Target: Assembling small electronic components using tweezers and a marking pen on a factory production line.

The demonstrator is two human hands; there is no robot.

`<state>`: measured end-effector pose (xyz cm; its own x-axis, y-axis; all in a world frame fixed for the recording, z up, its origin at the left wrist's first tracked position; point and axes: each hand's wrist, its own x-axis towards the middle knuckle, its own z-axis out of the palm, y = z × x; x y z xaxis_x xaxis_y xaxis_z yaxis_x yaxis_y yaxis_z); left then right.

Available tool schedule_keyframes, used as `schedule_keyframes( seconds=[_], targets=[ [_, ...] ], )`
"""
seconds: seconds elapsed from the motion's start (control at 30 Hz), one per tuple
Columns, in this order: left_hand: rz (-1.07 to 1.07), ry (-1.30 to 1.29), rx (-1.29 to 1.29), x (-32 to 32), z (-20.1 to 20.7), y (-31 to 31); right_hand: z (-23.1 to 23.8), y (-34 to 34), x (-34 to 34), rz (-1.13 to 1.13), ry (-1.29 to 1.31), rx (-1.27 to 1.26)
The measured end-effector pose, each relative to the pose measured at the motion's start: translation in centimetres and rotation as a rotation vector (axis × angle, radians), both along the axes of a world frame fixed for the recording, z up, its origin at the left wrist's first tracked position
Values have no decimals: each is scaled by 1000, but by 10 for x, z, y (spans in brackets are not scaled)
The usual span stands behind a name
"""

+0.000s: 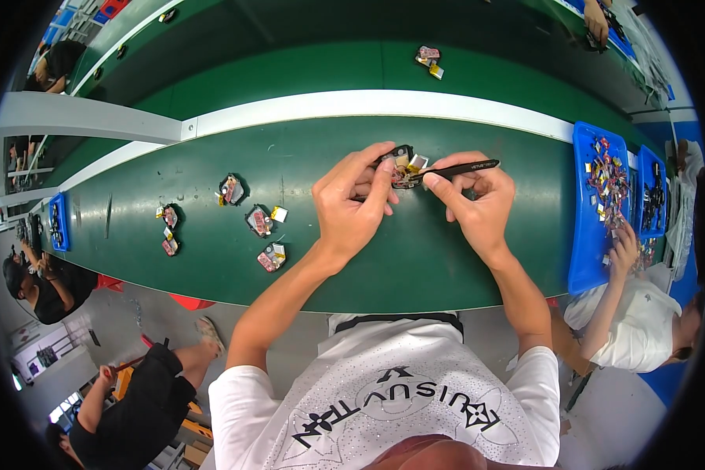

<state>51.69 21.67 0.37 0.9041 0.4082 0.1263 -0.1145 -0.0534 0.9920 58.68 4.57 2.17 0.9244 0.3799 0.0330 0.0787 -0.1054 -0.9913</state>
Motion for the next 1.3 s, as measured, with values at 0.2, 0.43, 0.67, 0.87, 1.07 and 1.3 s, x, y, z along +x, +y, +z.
schedule_keyframes(
  seconds=[0.2, 0.43, 0.67, 0.87, 1.07, 1.3],
  targets=[
    [-13, -9, 28, 0, -1, 1, -2, -3, 5, 8, 53, 22],
    [-218, 51, -374, 4, 0, 12, 3, -8, 12, 67, 379, 254],
    [-286, 71, -431, 5, -3, 13, -8, -5, 6, 27, 159, 308],
    [-295, 51, -418, 3, -2, 15, 1, -3, -1, 10, -39, 165],
    [-297, -4, -448, 5, 0, 11, -5, -6, 2, 1, -16, 239],
    [-316, -1, -438, 4, -4, 15, -4, -5, -2, -6, -101, 189]
  ],
)
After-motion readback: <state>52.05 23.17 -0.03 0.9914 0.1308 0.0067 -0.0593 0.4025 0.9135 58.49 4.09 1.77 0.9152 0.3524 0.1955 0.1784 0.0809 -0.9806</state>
